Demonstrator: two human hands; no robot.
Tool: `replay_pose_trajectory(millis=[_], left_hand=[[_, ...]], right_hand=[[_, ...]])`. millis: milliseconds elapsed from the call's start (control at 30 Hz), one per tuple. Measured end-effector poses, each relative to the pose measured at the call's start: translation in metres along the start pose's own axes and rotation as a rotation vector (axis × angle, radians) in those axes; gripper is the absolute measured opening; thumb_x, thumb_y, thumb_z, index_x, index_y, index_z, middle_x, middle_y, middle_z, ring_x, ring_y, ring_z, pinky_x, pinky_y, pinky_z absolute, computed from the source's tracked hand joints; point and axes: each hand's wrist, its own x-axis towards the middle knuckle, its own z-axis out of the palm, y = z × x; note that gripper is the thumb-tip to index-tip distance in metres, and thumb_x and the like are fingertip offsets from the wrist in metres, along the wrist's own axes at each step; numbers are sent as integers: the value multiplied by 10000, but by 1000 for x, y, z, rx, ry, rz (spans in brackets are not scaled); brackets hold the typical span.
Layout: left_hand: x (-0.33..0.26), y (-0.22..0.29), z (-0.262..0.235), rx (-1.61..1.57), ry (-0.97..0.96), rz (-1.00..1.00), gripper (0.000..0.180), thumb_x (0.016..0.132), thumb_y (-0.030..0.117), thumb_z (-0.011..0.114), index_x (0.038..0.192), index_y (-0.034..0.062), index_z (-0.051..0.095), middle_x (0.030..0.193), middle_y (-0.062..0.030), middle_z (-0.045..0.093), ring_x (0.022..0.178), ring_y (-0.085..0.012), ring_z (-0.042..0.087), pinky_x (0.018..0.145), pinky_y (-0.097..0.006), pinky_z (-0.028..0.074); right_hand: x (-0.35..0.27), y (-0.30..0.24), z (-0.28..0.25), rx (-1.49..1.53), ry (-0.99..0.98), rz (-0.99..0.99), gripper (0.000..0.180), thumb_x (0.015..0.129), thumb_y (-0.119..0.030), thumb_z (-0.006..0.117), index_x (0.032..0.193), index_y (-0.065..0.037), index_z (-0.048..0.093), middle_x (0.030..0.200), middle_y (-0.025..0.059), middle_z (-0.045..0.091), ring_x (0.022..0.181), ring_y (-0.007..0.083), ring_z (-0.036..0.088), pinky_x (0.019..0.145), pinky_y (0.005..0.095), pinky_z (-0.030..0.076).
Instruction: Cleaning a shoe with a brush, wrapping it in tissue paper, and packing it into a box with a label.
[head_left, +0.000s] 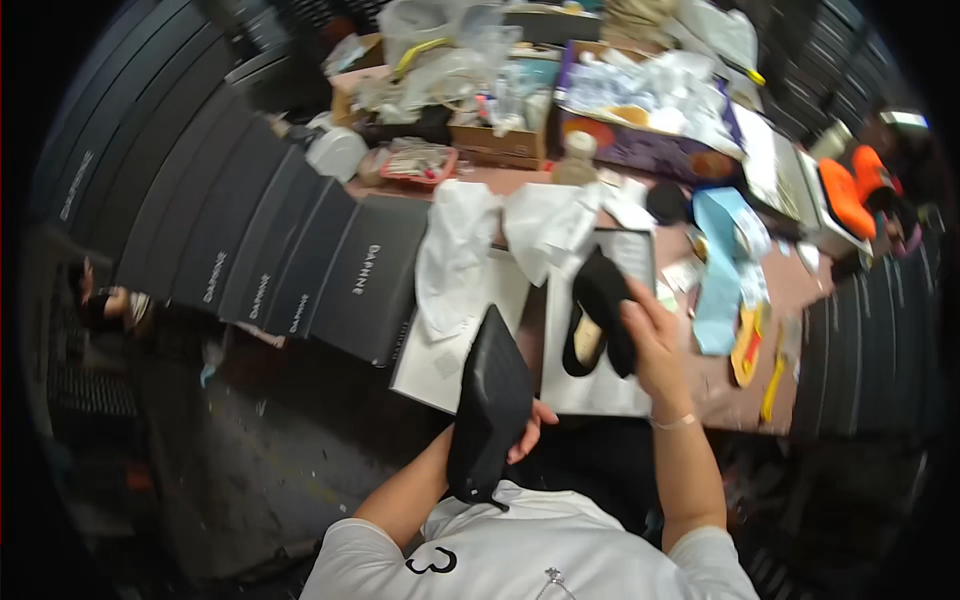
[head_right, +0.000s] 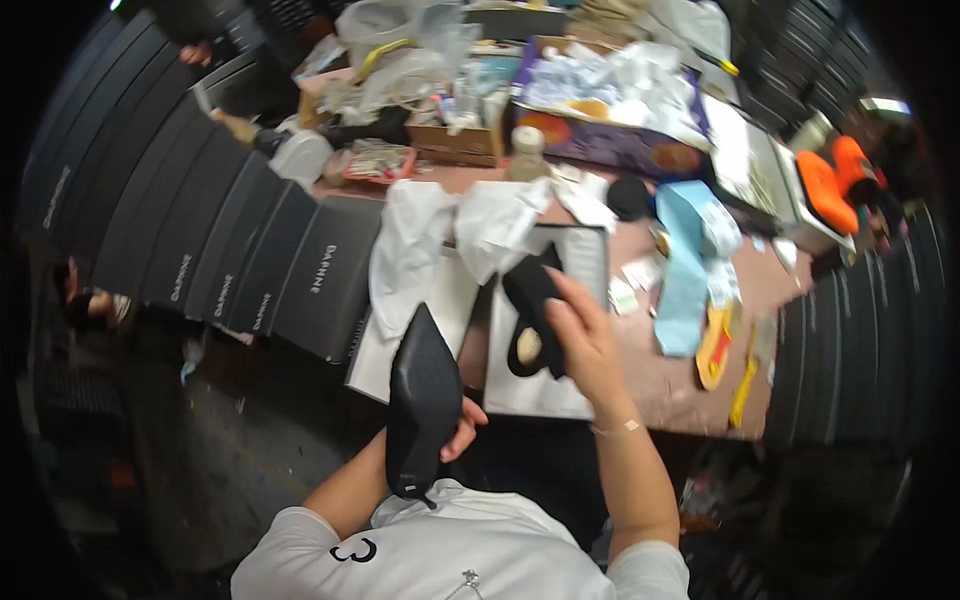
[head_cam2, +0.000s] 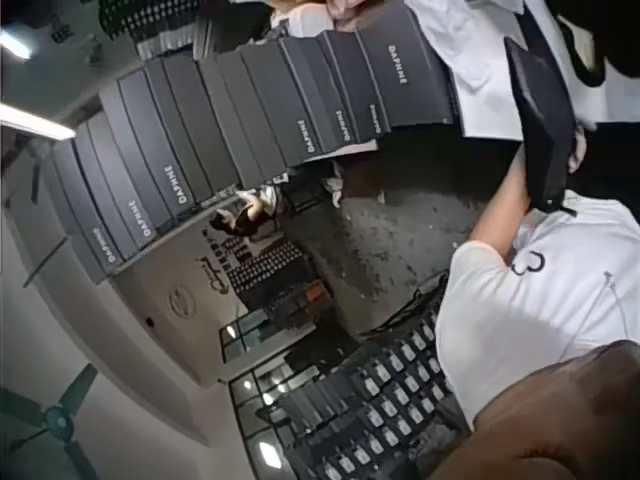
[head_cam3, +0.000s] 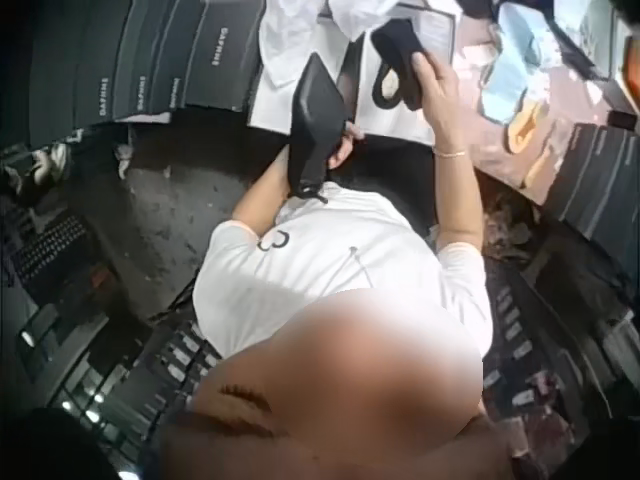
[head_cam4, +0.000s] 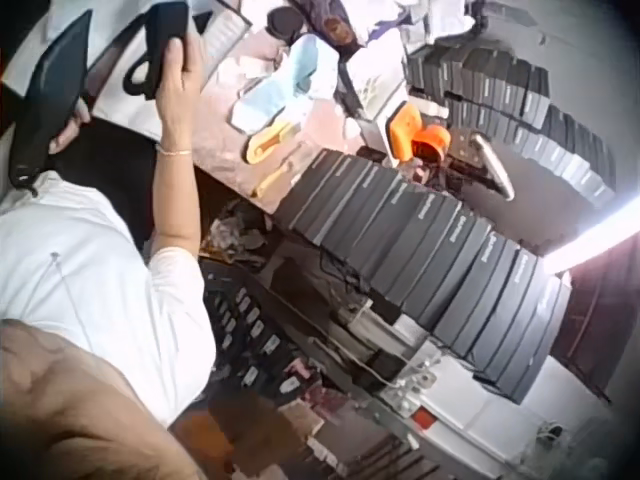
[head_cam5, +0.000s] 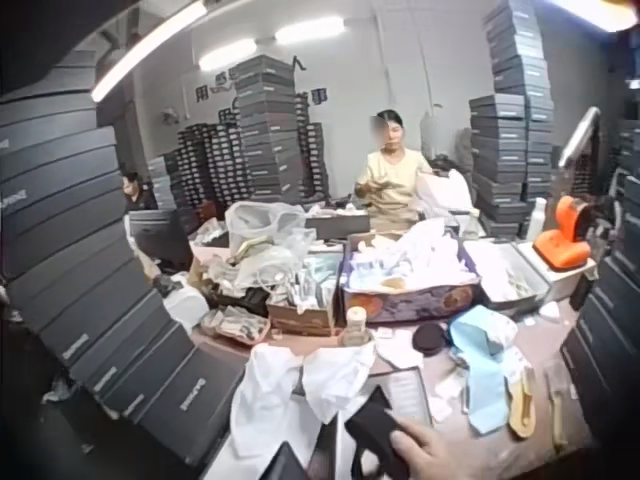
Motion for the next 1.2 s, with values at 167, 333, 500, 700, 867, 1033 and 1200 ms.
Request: replay_pose_trajectory(millis=[167,333,500,700,867,1033,1200], left_hand=[[7,-55,23,160,464,-269,572,955,346,496,1364,-47,420,1010,-182,641,808,-210,665,749,-273,537],[12,-25,81,276,739,169,565,951,296,426,1399,-44,373,1284,-146,549,1097,-230,605,946,-324,493],[20,-18,80,237,705,68,669,913,488,443,1368,5,359,1172,-180,555,1019,-331,629,921,-437,519],[1,-22,44,305,744,288,726,880,561,406,1363,21,369,1048,-203,586,973,-325,633,801,-458,562],[4,-39,64,248,845,115,801,877,604,366,1408,5,328,982,-179,618,860,-251,635,809,-345,515],[15,-42,63,415,1011,331,807,864,607,377,1389,-6,364,1015,-185,622,933,-249,639,828,-351,519],[0,-33,42,94,922,460,751,890,547,363,1409,6,329,1070,-209,604,877,-312,660,795,-419,549]], right_hand=[[-10,20,45,-2,-275,-102,346,941,-152,565,1261,-22,579,1059,73,600,998,140,526,888,269,409],[-28,17,37,16,-202,-7,314,914,-73,595,1221,-7,601,1027,53,620,923,130,567,834,262,454],[-19,18,60,-235,-18,-301,365,892,-75,616,1250,-21,568,990,86,575,896,173,567,801,282,459],[-108,-6,65,-806,-517,-434,182,834,-194,685,949,-64,631,722,103,614,687,283,650,608,377,537],[-75,22,71,-739,-210,-407,116,771,-114,706,809,-68,607,700,123,580,612,305,616,554,395,503],[-98,11,83,-903,-435,-377,157,778,-210,675,749,-79,593,570,99,522,585,274,629,490,373,512],[-86,24,92,-723,-263,-544,98,759,-154,673,793,-108,594,667,72,543,602,248,606,504,349,487]])
